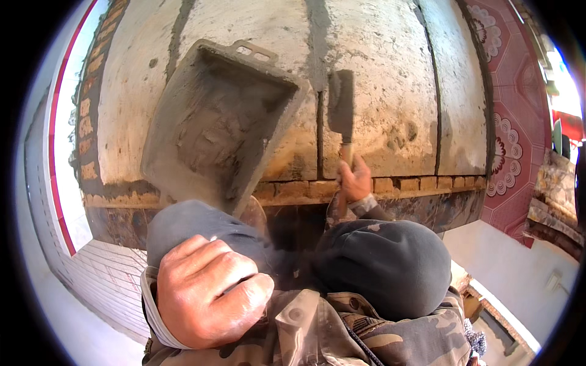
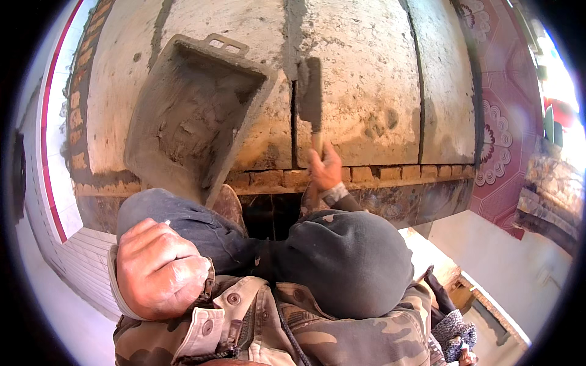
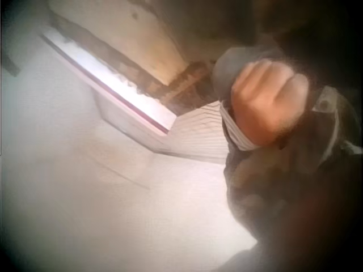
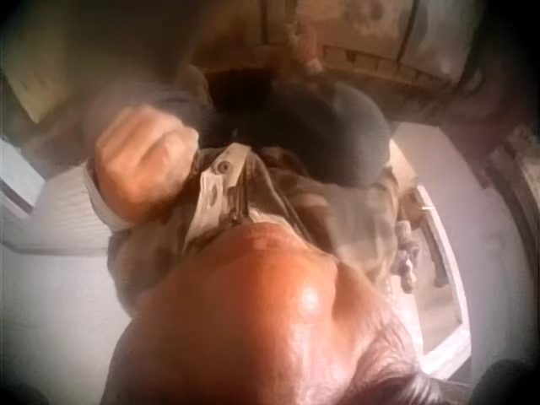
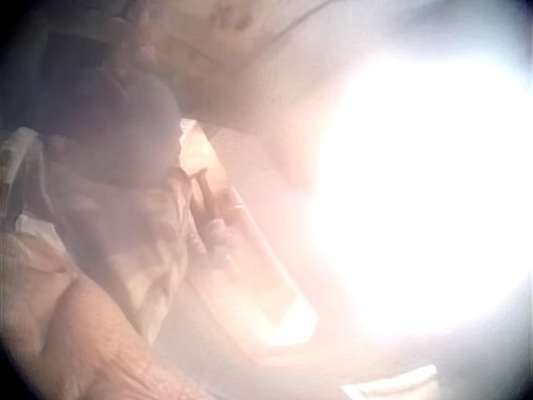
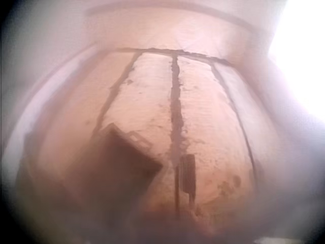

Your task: The person scoops cement from a rectangular container using a trowel and applies it to the floor, smoothing the surface between tiles. They repeatedly transfer the material and spread it across the floor area.

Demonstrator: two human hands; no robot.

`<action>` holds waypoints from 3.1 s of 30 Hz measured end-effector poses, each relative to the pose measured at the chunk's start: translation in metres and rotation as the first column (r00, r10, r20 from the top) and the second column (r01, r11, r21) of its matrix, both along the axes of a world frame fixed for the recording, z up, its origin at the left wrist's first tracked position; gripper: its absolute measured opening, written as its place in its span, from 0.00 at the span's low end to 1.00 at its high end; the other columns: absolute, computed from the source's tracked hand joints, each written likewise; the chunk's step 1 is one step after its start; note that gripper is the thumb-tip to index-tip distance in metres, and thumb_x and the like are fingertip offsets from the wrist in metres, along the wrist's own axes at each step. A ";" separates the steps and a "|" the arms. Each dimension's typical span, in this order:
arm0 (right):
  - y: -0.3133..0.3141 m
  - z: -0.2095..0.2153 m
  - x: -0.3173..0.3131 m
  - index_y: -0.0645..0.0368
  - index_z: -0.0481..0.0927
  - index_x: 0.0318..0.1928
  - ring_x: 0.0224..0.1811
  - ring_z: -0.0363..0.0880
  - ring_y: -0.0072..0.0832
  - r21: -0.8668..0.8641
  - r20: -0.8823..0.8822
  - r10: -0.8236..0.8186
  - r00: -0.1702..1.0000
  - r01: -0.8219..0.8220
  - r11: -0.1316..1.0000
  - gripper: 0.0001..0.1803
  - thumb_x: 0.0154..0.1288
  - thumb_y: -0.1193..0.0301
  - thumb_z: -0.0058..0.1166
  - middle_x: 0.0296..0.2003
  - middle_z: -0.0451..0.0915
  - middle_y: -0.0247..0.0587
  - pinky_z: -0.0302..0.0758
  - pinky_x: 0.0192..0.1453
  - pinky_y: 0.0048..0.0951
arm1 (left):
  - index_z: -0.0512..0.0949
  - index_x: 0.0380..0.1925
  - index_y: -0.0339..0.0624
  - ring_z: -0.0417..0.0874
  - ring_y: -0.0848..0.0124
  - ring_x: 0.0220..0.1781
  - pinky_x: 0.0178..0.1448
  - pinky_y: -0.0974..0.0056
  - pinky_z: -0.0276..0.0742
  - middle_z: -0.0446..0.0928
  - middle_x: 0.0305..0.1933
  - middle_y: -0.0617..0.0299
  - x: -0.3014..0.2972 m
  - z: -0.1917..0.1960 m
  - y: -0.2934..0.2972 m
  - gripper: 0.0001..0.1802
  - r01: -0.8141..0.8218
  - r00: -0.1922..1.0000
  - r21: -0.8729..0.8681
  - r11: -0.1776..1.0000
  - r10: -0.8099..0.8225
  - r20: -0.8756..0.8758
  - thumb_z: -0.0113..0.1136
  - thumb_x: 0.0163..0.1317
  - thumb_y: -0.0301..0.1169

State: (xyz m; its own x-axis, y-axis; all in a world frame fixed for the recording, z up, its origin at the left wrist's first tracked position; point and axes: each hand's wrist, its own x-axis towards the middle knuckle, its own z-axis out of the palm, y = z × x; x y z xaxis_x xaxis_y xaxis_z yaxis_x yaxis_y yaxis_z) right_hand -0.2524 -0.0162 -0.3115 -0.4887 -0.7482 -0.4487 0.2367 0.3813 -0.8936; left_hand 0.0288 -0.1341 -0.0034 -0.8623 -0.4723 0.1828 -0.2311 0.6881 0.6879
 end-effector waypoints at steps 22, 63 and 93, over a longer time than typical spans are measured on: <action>0.006 -0.044 0.018 0.66 0.79 0.48 0.29 0.73 0.23 0.047 -0.515 0.109 0.850 -0.099 0.994 0.13 0.67 0.72 0.54 0.26 0.78 0.38 0.73 0.34 0.30 | 0.79 0.26 0.42 0.74 0.66 0.20 0.25 0.62 0.62 0.77 0.23 0.63 -0.005 0.002 0.007 0.13 -0.057 0.997 0.015 0.998 0.058 -0.047 0.67 0.36 0.21; -0.254 0.121 -0.004 0.63 0.77 0.40 0.36 0.82 0.60 0.721 -0.660 0.658 -0.361 -0.551 0.421 0.17 0.73 0.59 0.53 0.30 0.81 0.65 0.78 0.40 0.55 | 0.82 0.43 0.35 0.78 0.69 0.30 0.37 0.64 0.76 0.80 0.32 0.63 0.165 -0.290 -0.002 0.27 -0.170 -0.388 0.856 -0.488 0.832 0.397 0.49 0.75 0.51; -0.149 0.035 0.012 0.66 0.80 0.38 0.32 0.81 0.61 -0.021 -0.708 0.654 0.267 -0.933 0.359 0.15 0.69 0.63 0.58 0.25 0.79 0.64 0.76 0.35 0.53 | 0.84 0.32 0.35 0.82 0.72 0.27 0.37 0.62 0.77 0.84 0.25 0.59 0.061 -0.066 -0.186 0.22 -0.967 0.250 0.038 0.252 0.967 -0.041 0.57 0.72 0.45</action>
